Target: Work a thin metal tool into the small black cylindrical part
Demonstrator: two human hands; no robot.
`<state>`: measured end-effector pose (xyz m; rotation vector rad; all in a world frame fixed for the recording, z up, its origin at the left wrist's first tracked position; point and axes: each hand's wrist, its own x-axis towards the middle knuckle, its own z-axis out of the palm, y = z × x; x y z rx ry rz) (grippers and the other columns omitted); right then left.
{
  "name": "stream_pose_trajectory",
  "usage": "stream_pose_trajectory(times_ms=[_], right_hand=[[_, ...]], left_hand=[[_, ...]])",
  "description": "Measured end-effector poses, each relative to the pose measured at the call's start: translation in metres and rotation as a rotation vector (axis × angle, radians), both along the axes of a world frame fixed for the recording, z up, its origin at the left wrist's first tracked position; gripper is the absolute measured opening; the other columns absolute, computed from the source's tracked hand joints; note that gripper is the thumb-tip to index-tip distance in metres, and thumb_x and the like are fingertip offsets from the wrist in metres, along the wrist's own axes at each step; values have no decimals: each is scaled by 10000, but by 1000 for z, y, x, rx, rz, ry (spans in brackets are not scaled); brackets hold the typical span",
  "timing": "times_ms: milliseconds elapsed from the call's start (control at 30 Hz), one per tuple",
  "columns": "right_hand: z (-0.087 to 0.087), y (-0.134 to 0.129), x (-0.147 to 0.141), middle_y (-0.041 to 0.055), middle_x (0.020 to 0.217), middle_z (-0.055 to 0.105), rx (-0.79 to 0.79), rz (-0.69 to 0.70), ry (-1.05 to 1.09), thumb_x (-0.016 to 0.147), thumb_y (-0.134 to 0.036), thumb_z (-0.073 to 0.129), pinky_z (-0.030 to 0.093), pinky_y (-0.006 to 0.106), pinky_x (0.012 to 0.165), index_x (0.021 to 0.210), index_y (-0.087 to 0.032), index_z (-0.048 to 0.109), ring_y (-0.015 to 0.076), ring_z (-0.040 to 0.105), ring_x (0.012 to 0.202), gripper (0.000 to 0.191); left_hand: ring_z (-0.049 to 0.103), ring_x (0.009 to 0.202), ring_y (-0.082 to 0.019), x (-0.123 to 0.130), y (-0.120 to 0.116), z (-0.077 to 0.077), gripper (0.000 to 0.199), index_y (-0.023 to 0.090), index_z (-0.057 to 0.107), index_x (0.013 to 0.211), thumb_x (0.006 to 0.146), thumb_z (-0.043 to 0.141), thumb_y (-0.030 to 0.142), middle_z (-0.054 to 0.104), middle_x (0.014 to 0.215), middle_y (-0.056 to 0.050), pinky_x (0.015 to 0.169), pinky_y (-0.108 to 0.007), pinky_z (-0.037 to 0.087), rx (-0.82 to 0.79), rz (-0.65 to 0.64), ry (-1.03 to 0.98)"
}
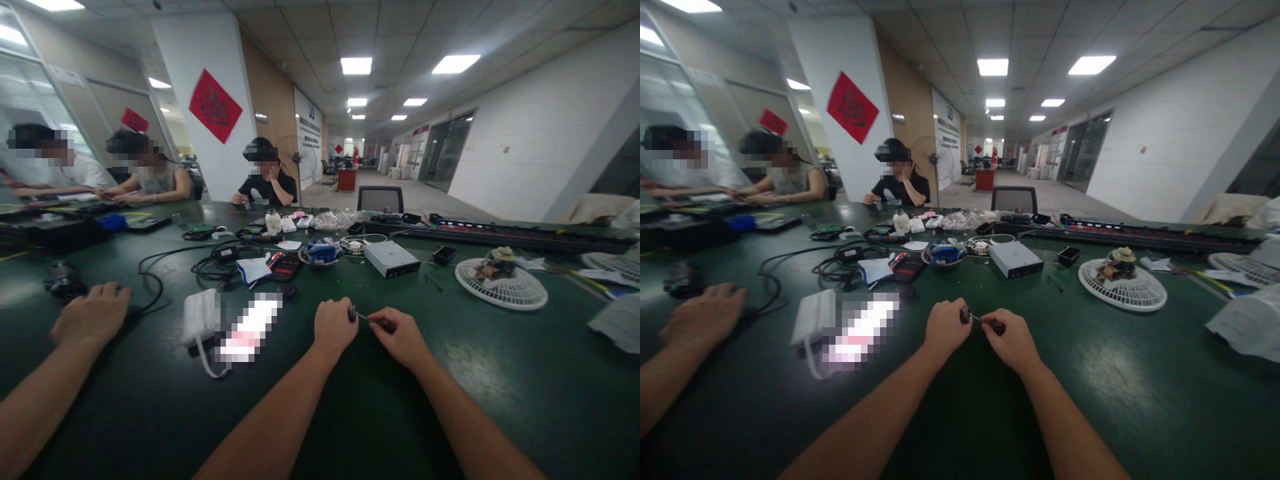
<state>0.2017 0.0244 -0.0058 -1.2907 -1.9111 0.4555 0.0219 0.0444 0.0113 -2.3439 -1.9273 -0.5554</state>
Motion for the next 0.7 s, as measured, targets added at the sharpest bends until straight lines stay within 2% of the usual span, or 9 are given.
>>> stream_pose_trajectory(times_ms=[133, 333, 533, 700], right_hand=[[1, 0, 3, 37, 878, 730, 21, -24, -51, 853, -255, 613, 496, 315, 695, 960, -243, 773, 191, 645, 749, 194], [5, -4, 2, 25, 845, 733, -6, 18, -134, 819, -247, 627, 488, 303, 678, 898, -242, 757, 187, 653, 724, 152], [8, -5, -1, 32, 889, 749, 23, -86, -186, 822, -242, 620, 485, 312, 720, 914, -246, 769, 203, 673, 782, 175], [9, -7, -2, 22, 862, 750, 12, 27, -129, 811, -226, 622, 491, 296, 704, 893, -245, 763, 188, 667, 748, 164]], left_hand=[[624, 889, -231, 1, -2, 2, 101, 213, 629, 862, 890, 544, 261, 699, 851, -54, 821, -359, 413, 2, -90, 26], [619, 879, -242, 1, -2, 2, 140, 203, 627, 854, 907, 499, 223, 699, 841, -72, 815, -378, 398, -12, -104, 56], [615, 906, -249, 3, -4, 1, 111, 204, 620, 856, 898, 524, 241, 716, 874, -77, 844, -393, 378, 7, -145, 58], [611, 915, -254, 3, -6, 3, 72, 205, 617, 841, 867, 553, 223, 726, 890, -77, 846, -400, 372, 8, -161, 56]])
